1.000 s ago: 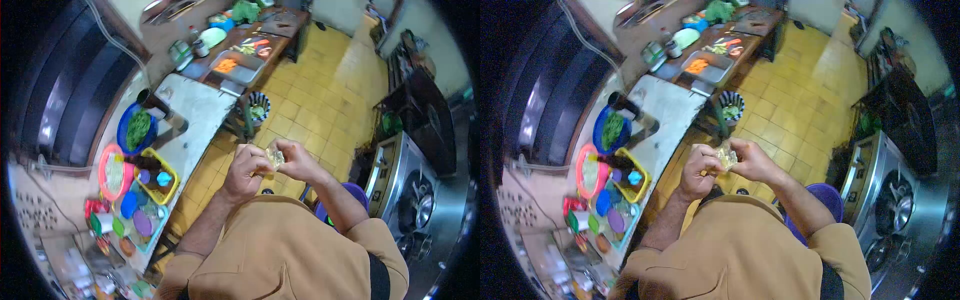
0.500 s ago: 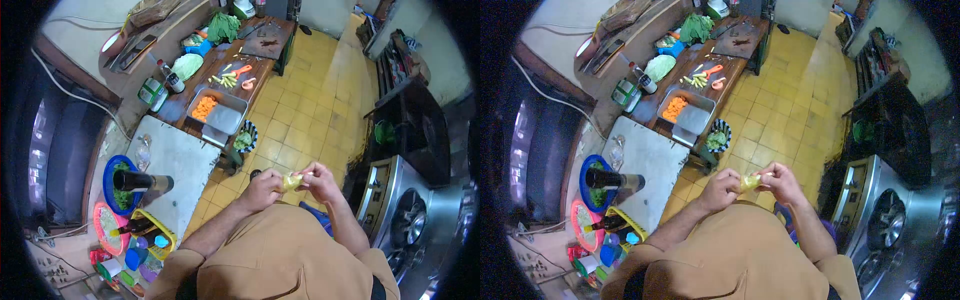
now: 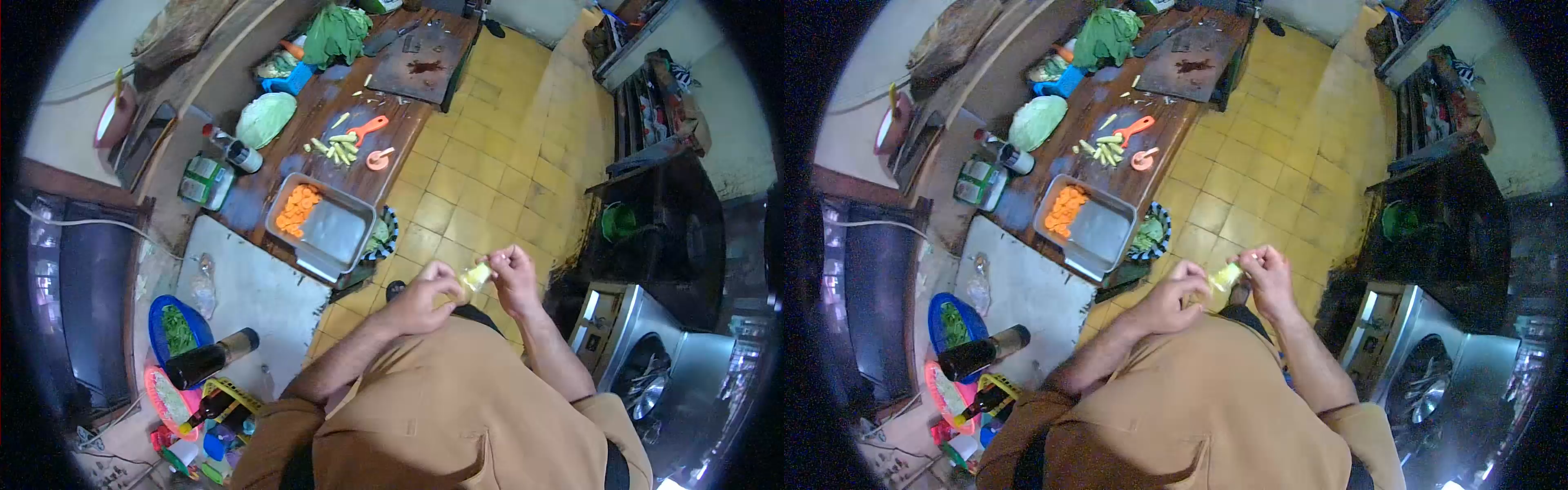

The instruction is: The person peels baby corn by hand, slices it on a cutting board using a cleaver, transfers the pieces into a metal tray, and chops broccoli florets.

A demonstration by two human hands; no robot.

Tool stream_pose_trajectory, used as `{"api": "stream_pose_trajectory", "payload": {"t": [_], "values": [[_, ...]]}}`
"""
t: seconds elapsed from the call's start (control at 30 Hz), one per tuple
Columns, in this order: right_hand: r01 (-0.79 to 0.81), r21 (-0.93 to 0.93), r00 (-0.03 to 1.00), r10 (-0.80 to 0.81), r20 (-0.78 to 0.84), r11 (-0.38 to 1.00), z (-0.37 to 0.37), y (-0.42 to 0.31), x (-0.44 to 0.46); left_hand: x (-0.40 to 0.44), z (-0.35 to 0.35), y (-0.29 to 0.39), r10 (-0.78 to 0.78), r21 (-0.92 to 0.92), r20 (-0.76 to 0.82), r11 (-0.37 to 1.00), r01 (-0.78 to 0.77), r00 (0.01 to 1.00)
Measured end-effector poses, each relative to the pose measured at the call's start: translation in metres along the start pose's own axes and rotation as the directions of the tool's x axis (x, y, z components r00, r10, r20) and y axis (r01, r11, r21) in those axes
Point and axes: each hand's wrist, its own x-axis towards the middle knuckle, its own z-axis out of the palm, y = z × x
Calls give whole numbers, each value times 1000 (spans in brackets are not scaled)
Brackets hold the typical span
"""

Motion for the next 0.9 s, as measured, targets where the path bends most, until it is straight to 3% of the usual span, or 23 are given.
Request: {"api": "stream_pose_trajectory", "payload": {"t": [0.03,0.1,0.13,0.17,0.23,0.3,0.37,0.43,0.5,0.57,0.63,0.67,0.7,0.73,0.8,0.83,0.87,0.9], "values": [[46,-10,999,-46,12,999,1,-14,13,11,8,-4,-2,-9,-6,1000,2,1000],[92,-96,992,-82,94,991,-4,-37,40,36,17,-12,-192,-430,-231,899,77,954],[131,-126,983,-112,144,983,-3,-50,52,52,17,-12,-110,-169,-314,984,59,943],[161,-153,973,-130,193,975,-5,-57,63,67,22,-20,-118,-165,-340,984,65,933],[249,-103,906,-194,377,963,-18,-66,88,98,34,-29,1,37,-532,999,22,847],[113,26,900,-113,422,993,-25,-78,106,127,46,-30,-11,39,-577,998,41,817],[39,54,886,-59,459,998,-32,-92,131,153,56,-30,52,48,-642,998,-28,765],[-71,60,865,32,500,996,-41,-99,148,169,62,-28,51,101,-676,995,24,735],[-160,-134,803,208,559,978,-49,-105,164,176,64,-25,48,247,-630,959,141,775],[-247,-133,767,278,578,960,-57,-106,179,172,66,-42,96,334,-618,931,150,781],[-308,4,776,249,580,951,-68,-96,197,159,71,-54,13,393,-448,901,184,894],[-336,13,806,280,521,942,-76,-89,208,153,74,-62,-110,345,-443,895,282,890],[-360,26,835,310,455,932,-81,-83,217,147,76,-75,-120,337,-457,894,296,881],[-372,24,868,338,364,928,-78,-89,222,142,78,-91,-165,282,-525,892,353,835],[-403,-3,862,381,334,915,-78,-88,234,120,88,-152,-215,155,-686,890,428,695],[-424,-21,862,410,298,905,-78,-88,242,104,102,-204,-378,-88,-791,848,522,480],[-423,-86,849,428,309,902,-84,-86,245,83,110,-256,-418,-137,-854,754,642,309],[-420,-94,853,428,298,903,-83,-86,245,73,102,-268,-440,-131,-869,647,751,226]]}}
